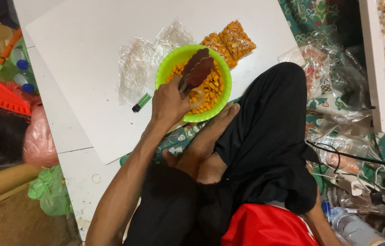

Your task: Manually scooping snacks from a bowl into small plastic bags for individual packaging.

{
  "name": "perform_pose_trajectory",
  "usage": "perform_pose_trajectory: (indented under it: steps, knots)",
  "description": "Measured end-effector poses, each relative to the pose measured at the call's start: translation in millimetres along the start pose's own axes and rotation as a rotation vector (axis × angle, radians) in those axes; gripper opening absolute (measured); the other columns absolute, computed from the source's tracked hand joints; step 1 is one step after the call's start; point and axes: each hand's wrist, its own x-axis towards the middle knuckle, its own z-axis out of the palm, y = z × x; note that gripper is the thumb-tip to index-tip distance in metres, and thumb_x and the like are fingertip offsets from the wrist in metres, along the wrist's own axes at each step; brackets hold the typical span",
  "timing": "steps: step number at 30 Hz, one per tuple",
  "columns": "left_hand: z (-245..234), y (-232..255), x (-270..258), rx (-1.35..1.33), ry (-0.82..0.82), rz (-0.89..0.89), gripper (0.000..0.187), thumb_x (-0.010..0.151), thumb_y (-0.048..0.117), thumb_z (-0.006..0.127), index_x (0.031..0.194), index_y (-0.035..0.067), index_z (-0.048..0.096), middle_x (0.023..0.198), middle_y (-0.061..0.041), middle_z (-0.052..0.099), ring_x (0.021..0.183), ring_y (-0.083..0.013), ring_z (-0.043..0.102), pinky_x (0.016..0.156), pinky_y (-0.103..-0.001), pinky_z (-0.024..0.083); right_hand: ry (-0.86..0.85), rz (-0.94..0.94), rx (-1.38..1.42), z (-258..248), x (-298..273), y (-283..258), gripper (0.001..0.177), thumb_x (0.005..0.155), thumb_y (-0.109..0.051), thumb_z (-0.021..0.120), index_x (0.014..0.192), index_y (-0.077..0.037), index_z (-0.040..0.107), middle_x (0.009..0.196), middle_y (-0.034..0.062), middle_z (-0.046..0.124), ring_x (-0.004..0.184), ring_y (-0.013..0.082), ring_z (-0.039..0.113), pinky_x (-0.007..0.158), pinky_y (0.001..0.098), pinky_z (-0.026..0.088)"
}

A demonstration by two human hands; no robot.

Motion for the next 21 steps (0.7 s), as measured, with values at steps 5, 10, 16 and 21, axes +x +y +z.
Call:
perform_pose_trajectory:
  steps: [5, 10, 16, 21]
  knots:
    - [17, -13, 6, 0.051, -0.050, -0.025, 0.019, 0.080, 0.014, 0.059, 0.097, 0.005, 0.061, 0.080, -0.025, 0.069, 0.087, -0.0548, 0.070, 0.077, -0.063, 0.055, -0.001, -0.018, -0.011, -44, 84, -9, 0.023, 0.077, 0.010, 0.073, 0.098, 0.016, 0.081, 0.088, 0.0223, 0.080, 0.077, 0.0261, 0.066, 0.070, 0.0386, 0.054]
    - [49, -46, 10, 0.158, 0.015, 0.114, 0.050, 0.078, 0.043, 0.082, 0.106, 0.004, 0.068, 0.085, -0.020, 0.074, 0.073, -0.0434, 0.069, 0.067, -0.053, 0.053, 0.000, -0.029, -0.012, -31, 132, -161, 0.023, 0.076, 0.010, 0.073, 0.097, 0.016, 0.082, 0.088, 0.0222, 0.081, 0.076, 0.0259, 0.066, 0.069, 0.0386, 0.054]
    - [44, -49, 12, 0.164, 0.034, 0.107, 0.055, 0.080, 0.041, 0.079, 0.113, -0.001, 0.068, 0.088, -0.023, 0.074, 0.076, -0.0455, 0.069, 0.067, -0.052, 0.053, -0.186, 0.034, -0.033, -60, 117, -228, 0.016, 0.065, 0.013, 0.068, 0.075, 0.000, 0.069, 0.169, 0.0096, 0.044, 0.156, 0.0347, 0.032, 0.118, 0.0639, 0.025]
    - [45, -51, 11, 0.169, -0.001, 0.073, 0.063, 0.079, 0.036, 0.079, 0.126, -0.003, 0.064, 0.094, -0.025, 0.074, 0.080, -0.0453, 0.070, 0.069, -0.053, 0.055, -0.170, 0.105, 0.077, -119, 129, -206, 0.014, 0.083, 0.001, 0.067, 0.087, 0.007, 0.056, 0.076, 0.0142, 0.046, 0.066, 0.0257, 0.051, 0.100, 0.0581, 0.053]
